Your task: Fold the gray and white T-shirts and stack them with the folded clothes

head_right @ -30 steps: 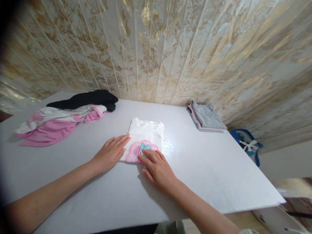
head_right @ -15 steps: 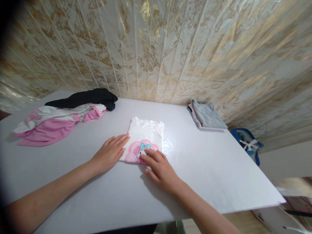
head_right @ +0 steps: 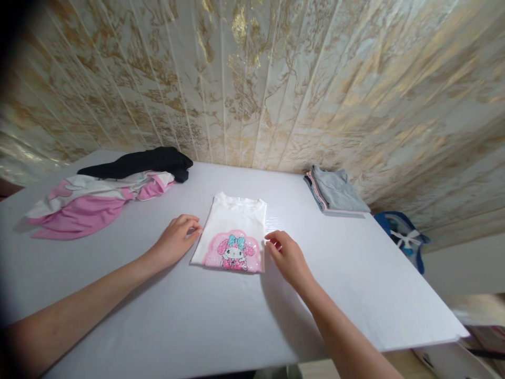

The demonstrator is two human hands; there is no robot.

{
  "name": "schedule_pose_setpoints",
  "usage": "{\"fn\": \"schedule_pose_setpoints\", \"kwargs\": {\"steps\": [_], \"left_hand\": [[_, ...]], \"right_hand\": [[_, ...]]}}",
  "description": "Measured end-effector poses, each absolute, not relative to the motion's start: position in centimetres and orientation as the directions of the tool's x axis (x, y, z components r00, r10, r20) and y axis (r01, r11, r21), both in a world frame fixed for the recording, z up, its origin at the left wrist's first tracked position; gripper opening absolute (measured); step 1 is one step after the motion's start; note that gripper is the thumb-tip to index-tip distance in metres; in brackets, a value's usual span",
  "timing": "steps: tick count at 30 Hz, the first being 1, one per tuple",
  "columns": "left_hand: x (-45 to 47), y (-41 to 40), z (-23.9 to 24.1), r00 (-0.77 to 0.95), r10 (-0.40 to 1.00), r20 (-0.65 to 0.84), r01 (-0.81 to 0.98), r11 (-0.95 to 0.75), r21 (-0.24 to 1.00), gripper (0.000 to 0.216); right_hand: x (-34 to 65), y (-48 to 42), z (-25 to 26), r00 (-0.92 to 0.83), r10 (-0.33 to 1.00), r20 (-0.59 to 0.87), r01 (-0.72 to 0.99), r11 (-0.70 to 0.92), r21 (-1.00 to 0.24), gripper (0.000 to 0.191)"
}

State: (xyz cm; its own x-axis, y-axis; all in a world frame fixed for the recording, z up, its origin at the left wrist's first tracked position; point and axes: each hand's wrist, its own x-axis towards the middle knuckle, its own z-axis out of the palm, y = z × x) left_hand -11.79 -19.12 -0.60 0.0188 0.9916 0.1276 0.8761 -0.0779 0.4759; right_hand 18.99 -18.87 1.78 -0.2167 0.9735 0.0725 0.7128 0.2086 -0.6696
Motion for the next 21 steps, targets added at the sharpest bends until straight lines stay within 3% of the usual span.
{"fn": "schedule_pose_setpoints", "kwargs": {"steps": [5,12,21], "left_hand": [[-11.1,-17.0,0.3,-0.094,0.995,0.040,0.902,0.068,0.426,0.019],[-10.7,-17.4,0.0,-0.109,0.991,0.072,0.884,0.064,0.463,0.017],[-10.6,-17.9,-0.4,-0.080,0.992,0.098,0.880,0.024,0.474,0.015]], "right_hand": [[18.7,-16.4,1.4,-0.168,0.982,-0.085,0.812,0.089,-0.577,0.015],[18.2,-15.3,-0.1,-0.087,0.995,-0.057,0.768,0.030,-0.640,0.017],[18.0,-15.2,-0.1,-0.084,0.995,-0.054,0.795,0.034,-0.605,0.020]]}}
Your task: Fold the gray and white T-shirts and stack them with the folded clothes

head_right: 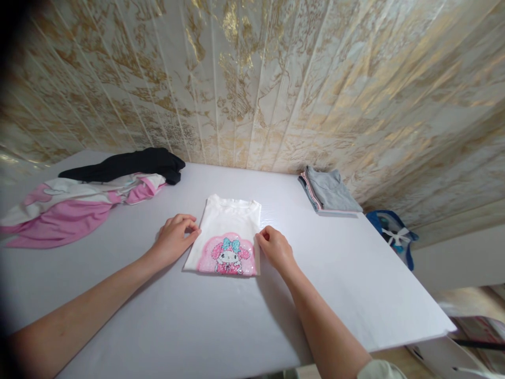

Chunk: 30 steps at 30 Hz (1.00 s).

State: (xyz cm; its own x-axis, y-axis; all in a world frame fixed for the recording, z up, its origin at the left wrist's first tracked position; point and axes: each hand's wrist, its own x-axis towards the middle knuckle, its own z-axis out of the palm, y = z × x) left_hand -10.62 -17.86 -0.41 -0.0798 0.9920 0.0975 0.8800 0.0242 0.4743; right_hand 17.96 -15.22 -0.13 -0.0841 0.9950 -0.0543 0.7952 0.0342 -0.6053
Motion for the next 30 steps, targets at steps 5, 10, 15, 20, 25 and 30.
{"fn": "schedule_pose_setpoints", "kwargs": {"steps": [5,10,15,20,25,30], "left_hand": [[-10.8,-17.8,-0.8,-0.084,0.990,0.112,0.886,0.024,0.462,0.018],[-10.8,-17.8,-0.7,-0.082,0.989,0.120,0.885,0.017,0.465,0.017],[-10.5,-18.0,-0.3,-0.088,0.991,0.103,0.881,0.029,0.473,0.013],[-10.3,-17.8,-0.2,-0.102,0.991,0.087,0.883,0.050,0.466,0.014],[-9.9,-17.6,0.1,-0.123,0.989,0.077,0.880,0.073,0.470,0.014],[-9.6,-17.5,0.3,-0.137,0.987,0.082,0.877,0.082,0.474,0.014]], "right_hand": [[18.1,-15.2,-0.2,-0.112,0.992,-0.066,0.783,0.047,-0.620,0.023],[18.1,-15.3,-0.1,-0.115,0.992,-0.060,0.793,0.055,-0.606,0.020],[17.9,-15.4,0.1,-0.098,0.993,-0.069,0.795,0.037,-0.605,0.018],[17.7,-15.5,0.2,-0.076,0.993,-0.092,0.814,0.009,-0.581,0.017],[17.4,-15.6,0.4,-0.062,0.994,-0.087,0.835,0.004,-0.551,0.016],[17.0,-16.0,0.8,-0.029,0.997,-0.076,0.850,-0.016,-0.527,0.015]]}}
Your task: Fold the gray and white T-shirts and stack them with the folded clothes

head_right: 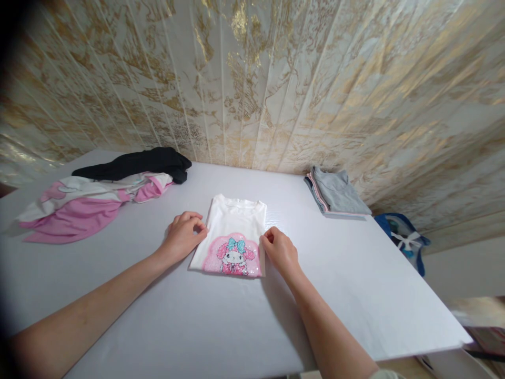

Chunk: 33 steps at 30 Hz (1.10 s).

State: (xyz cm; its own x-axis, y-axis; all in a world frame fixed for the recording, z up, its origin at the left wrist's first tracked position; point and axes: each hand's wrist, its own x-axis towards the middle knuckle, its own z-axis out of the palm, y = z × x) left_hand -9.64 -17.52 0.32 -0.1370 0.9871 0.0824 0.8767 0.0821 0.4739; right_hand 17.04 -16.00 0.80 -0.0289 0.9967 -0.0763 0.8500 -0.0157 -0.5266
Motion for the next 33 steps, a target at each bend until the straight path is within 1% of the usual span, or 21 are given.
{"fn": "schedule_pose_setpoints", "kwargs": {"steps": [8,16,23,25,27,30,33], "left_hand": [[-9.7,-17.2,-0.2,-0.144,0.986,0.088,0.886,0.089,0.455,0.017],[-9.2,-17.1,0.4,-0.161,0.984,0.077,0.883,0.109,0.456,0.011],[-9.7,-16.7,0.4,-0.187,0.980,0.074,0.835,0.118,0.538,0.009],[-9.9,-16.7,0.1,-0.170,0.981,0.098,0.849,0.095,0.520,0.008],[-10.1,-16.8,-0.3,-0.140,0.981,0.138,0.877,0.058,0.478,0.008],[-10.4,-17.1,-0.7,-0.107,0.978,0.178,0.886,0.013,0.463,0.005],[-10.6,-17.5,-0.7,-0.100,0.971,0.216,0.851,-0.029,0.524,0.011]], "right_hand": [[16.9,-16.1,0.9,-0.014,0.996,-0.085,0.863,-0.031,-0.504,0.014],[16.5,-16.3,1.4,0.003,0.994,-0.106,0.877,-0.053,-0.477,0.014],[16.2,-16.4,1.6,0.027,0.995,-0.101,0.894,-0.069,-0.442,0.013],[16.1,-16.4,1.6,0.031,0.996,-0.087,0.899,-0.066,-0.433,0.013],[16.1,-16.5,1.5,0.027,0.997,-0.073,0.903,-0.056,-0.426,0.013],[16.4,-16.5,1.2,-0.001,0.999,-0.049,0.889,-0.021,-0.458,0.012],[17.0,-16.6,0.6,-0.020,0.999,0.038,0.844,0.037,-0.535,0.013]]}}
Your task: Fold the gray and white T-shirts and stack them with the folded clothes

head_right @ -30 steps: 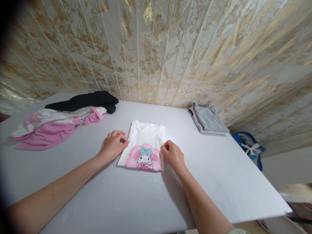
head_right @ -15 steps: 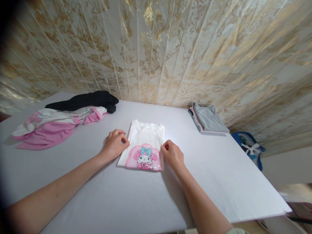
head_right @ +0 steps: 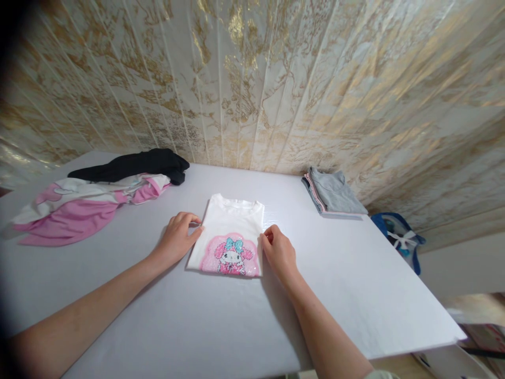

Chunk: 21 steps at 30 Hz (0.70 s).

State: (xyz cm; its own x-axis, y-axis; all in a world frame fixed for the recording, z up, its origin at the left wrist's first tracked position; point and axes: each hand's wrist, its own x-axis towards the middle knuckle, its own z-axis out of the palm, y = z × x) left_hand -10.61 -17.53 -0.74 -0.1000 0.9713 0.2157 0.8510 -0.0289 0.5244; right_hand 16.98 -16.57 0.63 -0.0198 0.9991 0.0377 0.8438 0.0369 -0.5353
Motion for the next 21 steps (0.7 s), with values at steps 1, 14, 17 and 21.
{"fn": "schedule_pose_setpoints", "kwargs": {"steps": [1,14,17,21], "left_hand": [[-10.7,-17.7,-0.7,-0.098,0.967,0.235,0.840,-0.046,0.540,0.013],[-10.1,-17.8,-0.4,-0.048,0.973,0.226,0.866,-0.072,0.495,0.026],[-10.2,-17.9,-0.4,-0.005,0.969,0.246,0.874,-0.116,0.473,0.029],[-10.2,-17.9,-0.2,-0.011,0.969,0.245,0.851,-0.119,0.511,0.028]], "right_hand": [[17.1,-16.6,0.4,-0.032,0.996,0.086,0.831,0.075,-0.552,0.015],[16.8,-16.6,-0.8,-0.280,0.915,0.290,0.875,0.368,-0.316,0.036],[16.7,-16.6,-1.0,-0.316,0.920,0.231,0.888,0.373,-0.270,0.041],[16.4,-16.6,-1.0,-0.307,0.930,0.203,0.894,0.354,-0.273,0.046]]}}
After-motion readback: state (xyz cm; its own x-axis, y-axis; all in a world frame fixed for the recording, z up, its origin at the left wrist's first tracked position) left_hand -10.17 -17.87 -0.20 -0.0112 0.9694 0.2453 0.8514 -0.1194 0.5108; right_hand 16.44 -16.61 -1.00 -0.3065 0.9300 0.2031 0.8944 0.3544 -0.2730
